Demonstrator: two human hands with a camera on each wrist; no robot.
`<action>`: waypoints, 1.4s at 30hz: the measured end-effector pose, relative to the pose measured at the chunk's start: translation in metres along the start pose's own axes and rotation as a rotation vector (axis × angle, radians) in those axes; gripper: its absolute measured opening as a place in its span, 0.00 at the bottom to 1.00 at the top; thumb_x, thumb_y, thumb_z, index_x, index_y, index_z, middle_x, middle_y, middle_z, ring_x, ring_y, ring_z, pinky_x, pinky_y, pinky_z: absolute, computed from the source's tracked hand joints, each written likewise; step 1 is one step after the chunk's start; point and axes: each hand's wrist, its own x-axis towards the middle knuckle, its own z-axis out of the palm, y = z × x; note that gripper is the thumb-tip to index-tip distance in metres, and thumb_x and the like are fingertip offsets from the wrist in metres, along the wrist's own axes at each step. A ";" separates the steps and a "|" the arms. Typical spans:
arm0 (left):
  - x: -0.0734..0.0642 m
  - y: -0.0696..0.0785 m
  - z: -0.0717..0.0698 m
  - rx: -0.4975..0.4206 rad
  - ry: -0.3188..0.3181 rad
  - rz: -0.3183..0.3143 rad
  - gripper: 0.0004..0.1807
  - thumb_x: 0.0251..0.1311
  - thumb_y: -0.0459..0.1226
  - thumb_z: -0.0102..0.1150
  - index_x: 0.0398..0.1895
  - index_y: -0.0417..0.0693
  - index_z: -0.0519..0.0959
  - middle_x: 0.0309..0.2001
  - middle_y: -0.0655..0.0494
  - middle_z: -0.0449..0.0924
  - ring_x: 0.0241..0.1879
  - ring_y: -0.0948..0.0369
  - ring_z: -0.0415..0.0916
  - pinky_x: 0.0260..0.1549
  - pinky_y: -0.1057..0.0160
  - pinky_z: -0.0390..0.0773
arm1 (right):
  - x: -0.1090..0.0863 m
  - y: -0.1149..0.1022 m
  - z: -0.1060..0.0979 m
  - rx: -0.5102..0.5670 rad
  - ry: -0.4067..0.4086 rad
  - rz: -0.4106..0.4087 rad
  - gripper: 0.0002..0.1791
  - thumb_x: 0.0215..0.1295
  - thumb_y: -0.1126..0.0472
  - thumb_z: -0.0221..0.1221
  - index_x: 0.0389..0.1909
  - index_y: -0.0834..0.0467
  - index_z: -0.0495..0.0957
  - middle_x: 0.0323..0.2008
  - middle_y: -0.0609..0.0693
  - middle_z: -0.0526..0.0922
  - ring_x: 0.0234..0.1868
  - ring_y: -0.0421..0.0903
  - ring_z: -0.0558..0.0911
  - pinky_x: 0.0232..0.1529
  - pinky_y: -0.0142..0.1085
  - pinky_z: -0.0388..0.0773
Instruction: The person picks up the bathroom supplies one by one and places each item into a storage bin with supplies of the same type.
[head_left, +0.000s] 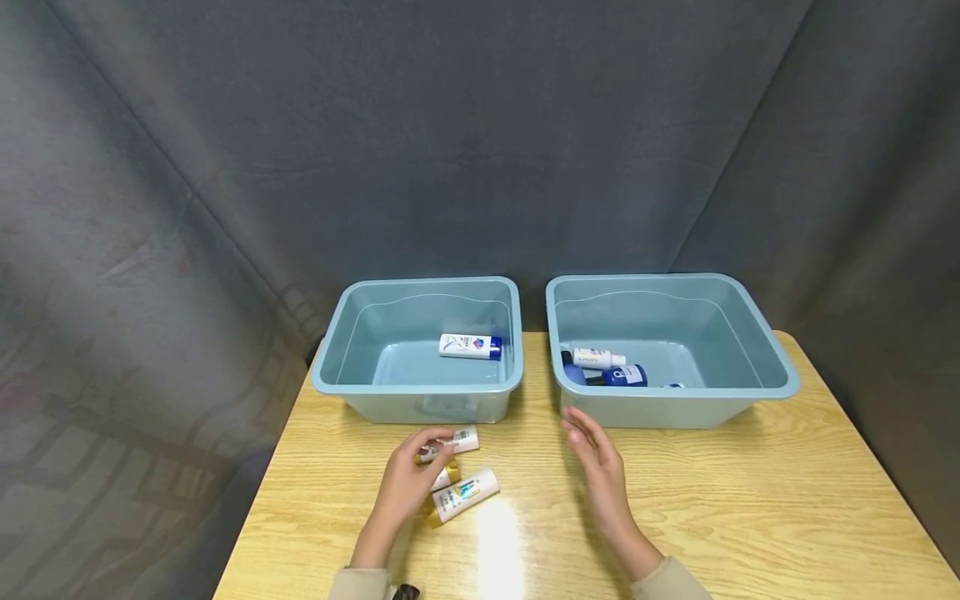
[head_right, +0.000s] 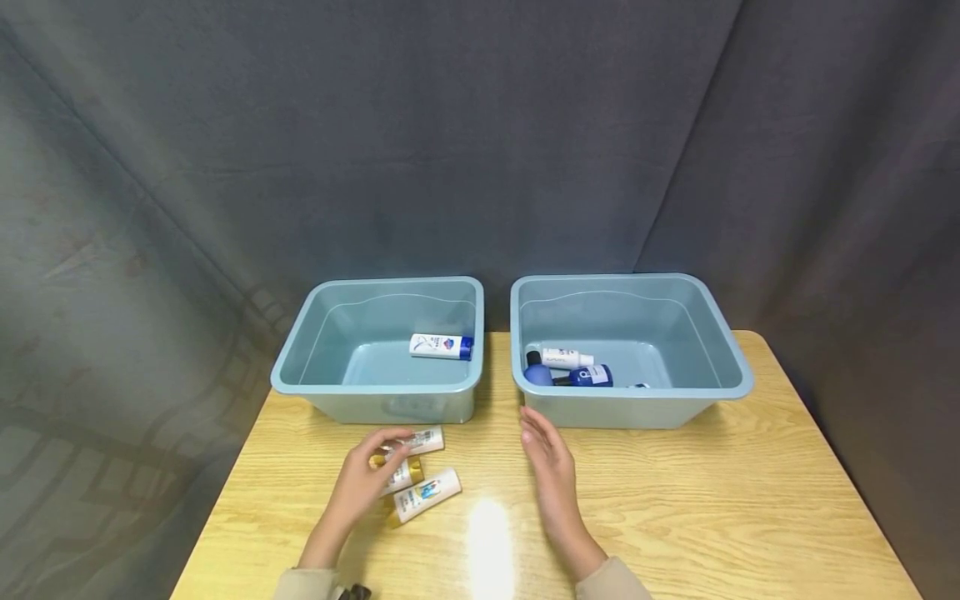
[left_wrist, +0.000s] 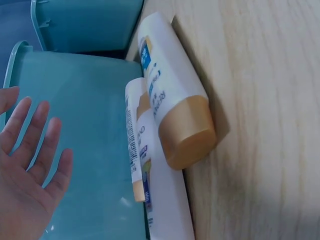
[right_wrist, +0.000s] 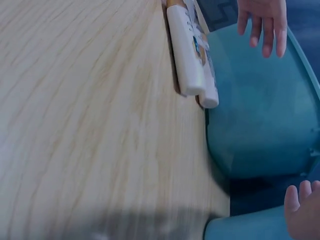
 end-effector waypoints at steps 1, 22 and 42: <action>-0.001 0.000 0.000 -0.003 -0.004 -0.003 0.12 0.65 0.41 0.64 0.50 0.53 0.83 0.45 0.58 0.83 0.42 0.61 0.78 0.46 0.48 0.79 | 0.001 0.000 0.002 0.000 -0.006 0.001 0.21 0.77 0.65 0.48 0.67 0.67 0.67 0.64 0.64 0.71 0.60 0.40 0.76 0.60 0.26 0.69; -0.015 -0.010 0.002 -0.003 -0.042 -0.081 0.15 0.65 0.47 0.62 0.50 0.52 0.83 0.42 0.64 0.81 0.43 0.59 0.77 0.40 0.60 0.78 | 0.023 -0.001 0.039 -0.044 -0.123 0.030 0.29 0.74 0.63 0.55 0.73 0.58 0.61 0.72 0.57 0.63 0.69 0.57 0.65 0.60 0.29 0.70; -0.022 -0.011 0.006 0.012 -0.063 -0.070 0.10 0.65 0.39 0.63 0.48 0.53 0.83 0.38 0.65 0.80 0.38 0.63 0.76 0.39 0.64 0.77 | 0.059 -0.001 0.071 -0.008 -0.051 0.044 0.32 0.75 0.56 0.55 0.76 0.51 0.58 0.73 0.53 0.61 0.71 0.56 0.62 0.68 0.51 0.63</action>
